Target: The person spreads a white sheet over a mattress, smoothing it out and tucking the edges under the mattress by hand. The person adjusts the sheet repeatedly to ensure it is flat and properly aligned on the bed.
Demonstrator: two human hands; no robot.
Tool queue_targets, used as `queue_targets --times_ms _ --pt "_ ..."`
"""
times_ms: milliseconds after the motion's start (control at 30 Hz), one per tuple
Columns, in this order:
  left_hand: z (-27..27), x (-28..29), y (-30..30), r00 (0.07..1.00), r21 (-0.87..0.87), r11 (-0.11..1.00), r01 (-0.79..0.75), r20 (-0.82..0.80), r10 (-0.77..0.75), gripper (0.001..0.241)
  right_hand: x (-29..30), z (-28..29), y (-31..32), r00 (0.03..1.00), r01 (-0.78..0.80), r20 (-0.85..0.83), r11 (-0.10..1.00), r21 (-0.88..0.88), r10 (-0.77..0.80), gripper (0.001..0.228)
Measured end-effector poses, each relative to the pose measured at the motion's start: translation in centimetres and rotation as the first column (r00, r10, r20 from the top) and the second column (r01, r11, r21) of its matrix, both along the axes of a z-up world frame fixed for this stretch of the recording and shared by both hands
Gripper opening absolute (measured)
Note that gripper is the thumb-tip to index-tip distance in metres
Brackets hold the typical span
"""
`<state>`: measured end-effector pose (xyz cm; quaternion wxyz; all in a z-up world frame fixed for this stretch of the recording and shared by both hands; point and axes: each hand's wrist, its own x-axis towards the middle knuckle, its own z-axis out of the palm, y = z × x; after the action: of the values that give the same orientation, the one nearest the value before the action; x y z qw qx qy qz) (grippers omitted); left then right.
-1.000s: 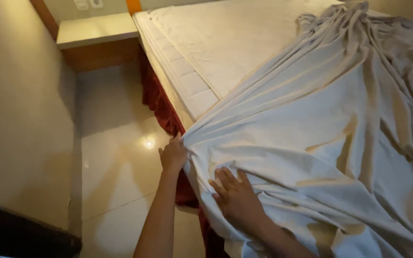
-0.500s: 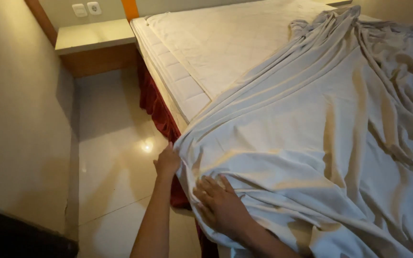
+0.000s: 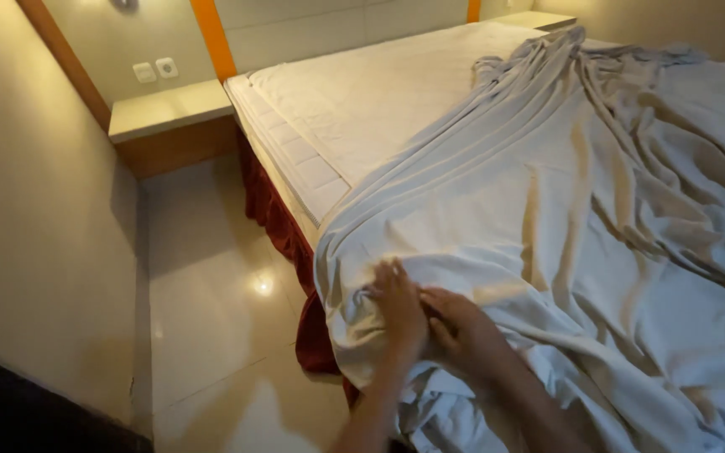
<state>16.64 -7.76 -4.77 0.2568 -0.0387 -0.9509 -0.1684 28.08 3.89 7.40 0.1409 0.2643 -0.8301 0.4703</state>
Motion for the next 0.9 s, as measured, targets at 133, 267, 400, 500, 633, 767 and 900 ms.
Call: queue_targets --times_ms 133,267,400,500,633,767,900 --pt "-0.9 4.9 3.6 0.979 0.006 0.997 0.072 -0.190 -0.069 0.070 0.6 -5.1 6.1 0.969 0.180 -0.177 0.983 0.041 -0.170 0.043" --pt "0.7 6.8 3.1 0.993 0.111 0.987 0.117 -0.041 -0.113 0.069 4.3 -5.9 11.4 0.748 0.617 -0.394 0.778 0.117 -0.534 0.043" --pt "1.7 9.5 2.9 0.995 0.112 0.989 0.101 0.003 -0.102 0.066 6.1 -8.0 14.7 0.597 0.770 -0.435 0.634 0.075 -0.674 0.050" --pt "1.8 9.8 3.0 0.996 0.088 0.992 0.085 -0.043 -0.082 0.063 6.8 -5.7 13.1 0.735 0.662 -0.170 0.640 0.391 -0.656 0.064" --pt "2.3 9.8 2.9 0.993 0.122 0.986 0.115 -0.038 -0.111 0.068 6.2 -6.6 12.8 0.705 0.701 -0.422 0.651 0.293 -0.569 0.083" --pt "3.0 10.5 2.9 0.993 0.136 0.984 0.118 -0.046 -0.113 0.068 5.7 -7.5 12.8 0.703 0.709 -0.368 0.634 0.308 -0.608 0.080" --pt "2.4 10.4 2.7 0.996 0.093 0.991 0.092 -0.013 -0.091 0.065 5.7 -8.2 13.0 0.719 0.691 -0.327 0.680 0.245 -0.614 0.069"
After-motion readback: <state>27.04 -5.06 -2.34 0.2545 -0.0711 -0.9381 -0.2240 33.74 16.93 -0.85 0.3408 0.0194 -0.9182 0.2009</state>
